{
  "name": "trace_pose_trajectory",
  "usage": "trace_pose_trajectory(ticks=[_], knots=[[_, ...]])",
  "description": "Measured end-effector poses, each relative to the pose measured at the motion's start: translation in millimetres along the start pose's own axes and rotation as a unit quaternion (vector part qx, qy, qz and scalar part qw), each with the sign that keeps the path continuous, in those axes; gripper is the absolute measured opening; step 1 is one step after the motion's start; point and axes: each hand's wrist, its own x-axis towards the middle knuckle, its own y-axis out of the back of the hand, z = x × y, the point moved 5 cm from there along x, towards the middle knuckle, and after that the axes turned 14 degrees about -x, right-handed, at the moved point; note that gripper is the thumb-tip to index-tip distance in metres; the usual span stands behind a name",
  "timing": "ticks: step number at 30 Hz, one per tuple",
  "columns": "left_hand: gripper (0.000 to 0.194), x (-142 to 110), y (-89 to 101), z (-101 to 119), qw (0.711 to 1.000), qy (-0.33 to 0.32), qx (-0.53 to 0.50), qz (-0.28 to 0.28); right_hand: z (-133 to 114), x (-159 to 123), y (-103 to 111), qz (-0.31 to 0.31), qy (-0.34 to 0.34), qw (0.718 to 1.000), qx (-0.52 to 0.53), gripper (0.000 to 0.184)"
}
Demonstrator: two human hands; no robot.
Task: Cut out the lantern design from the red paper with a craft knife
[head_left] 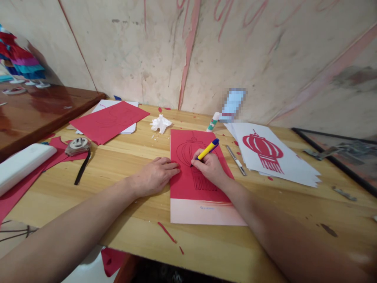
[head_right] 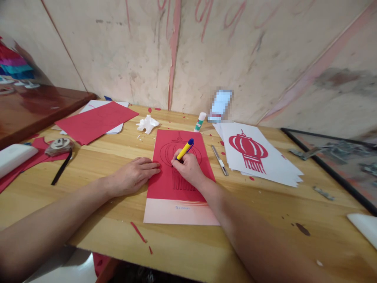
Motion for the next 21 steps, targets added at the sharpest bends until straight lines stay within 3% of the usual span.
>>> trace_pose_trajectory(ticks=[21], knots=[[0.035,0.1,0.0,-0.1,1.000,-0.001,0.010,-0.002,-3.9,0.2,-0.4,-0.006,0.015,1.000,-0.002,0.014]])
